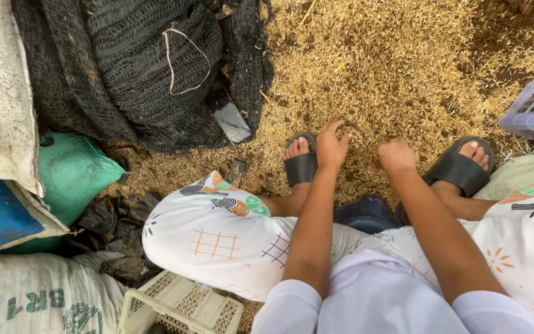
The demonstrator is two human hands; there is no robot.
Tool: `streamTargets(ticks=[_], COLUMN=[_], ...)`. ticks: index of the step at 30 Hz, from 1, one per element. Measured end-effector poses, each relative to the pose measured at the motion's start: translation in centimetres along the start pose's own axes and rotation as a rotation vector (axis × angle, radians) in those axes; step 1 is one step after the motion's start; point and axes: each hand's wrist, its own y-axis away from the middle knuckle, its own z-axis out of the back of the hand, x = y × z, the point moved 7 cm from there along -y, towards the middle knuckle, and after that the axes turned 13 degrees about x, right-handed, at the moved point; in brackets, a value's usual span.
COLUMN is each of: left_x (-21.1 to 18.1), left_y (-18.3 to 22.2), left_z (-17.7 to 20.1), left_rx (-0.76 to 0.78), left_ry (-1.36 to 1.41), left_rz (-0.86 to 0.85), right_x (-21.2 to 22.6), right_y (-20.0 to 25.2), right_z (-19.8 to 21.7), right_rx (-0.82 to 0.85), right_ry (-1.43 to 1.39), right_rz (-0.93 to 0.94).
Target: The person sits on the ground and sifts through a large pile of loose straw-like material by hand. They pick up dark, dried organic matter, break it apart, and place the pieces into a nearby white plastic crate.
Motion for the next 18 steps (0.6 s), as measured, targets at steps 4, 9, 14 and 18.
streamTargets(ticks=[4, 9, 14, 18], left_x=[-0.1, -2.4, -2.8, -1.5], left_y=[-1.2, -1.7, -2.3, -2.6], left_z=[0.9, 2.8, 6.8, 10.0], left_rx=[0.116, 0.102, -0.319, -0.406], left_ry=[0.072, -0.055, 0.149, 0.247], left_rz=[0.115, -0.147, -0.026, 0.036], right_x=[-4.5, -1.4, 2.1, 3.1], right_y=[-0.1, 2.3, 4.7, 6.2], right_z=[4.3, 9.1, 11.4, 12.8], right_rx=[0.034, -0.041, -0.245, -0.253], right_ry=[-0.608, -1.081, -1.102, -1.109], right_rz=[-0.046, 0.192, 0.196, 0.303])
